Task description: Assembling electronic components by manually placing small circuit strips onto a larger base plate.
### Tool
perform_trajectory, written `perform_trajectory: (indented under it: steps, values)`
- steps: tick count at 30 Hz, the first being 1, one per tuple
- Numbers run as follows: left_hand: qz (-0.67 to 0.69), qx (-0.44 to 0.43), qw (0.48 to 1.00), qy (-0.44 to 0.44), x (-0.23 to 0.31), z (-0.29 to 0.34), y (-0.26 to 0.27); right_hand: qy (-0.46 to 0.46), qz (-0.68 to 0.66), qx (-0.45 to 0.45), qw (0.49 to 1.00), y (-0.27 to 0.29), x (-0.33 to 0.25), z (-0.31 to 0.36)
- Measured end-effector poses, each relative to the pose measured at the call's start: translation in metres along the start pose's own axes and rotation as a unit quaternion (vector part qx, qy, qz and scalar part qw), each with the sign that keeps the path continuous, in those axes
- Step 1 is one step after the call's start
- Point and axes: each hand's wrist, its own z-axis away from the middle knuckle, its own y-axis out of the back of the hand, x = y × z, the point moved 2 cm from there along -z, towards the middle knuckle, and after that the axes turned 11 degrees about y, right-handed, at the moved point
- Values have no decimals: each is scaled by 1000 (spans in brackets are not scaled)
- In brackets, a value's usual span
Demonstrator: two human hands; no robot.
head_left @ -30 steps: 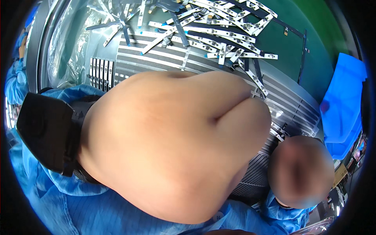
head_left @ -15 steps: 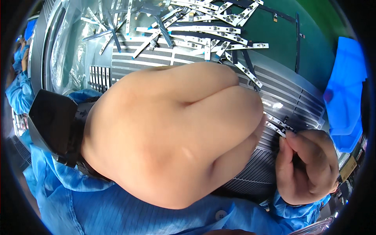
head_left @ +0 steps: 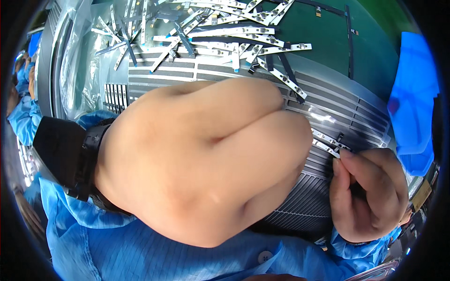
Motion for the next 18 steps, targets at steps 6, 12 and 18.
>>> perform_trajectory:
  steps: [6, 12, 18]
  values:
    - [2, -5, 1000, -13, 4, -3, -4, -13, -2, 8, 1000, 1, 0, 3]
    - [17, 67, 998, -1, 4, 3, -16, -34, 12, 9, 999, 2, -2, 7]
    - [1, 39, 999, -1, 4, 1, -12, 31, 50, -9, 998, 9, -4, 10]
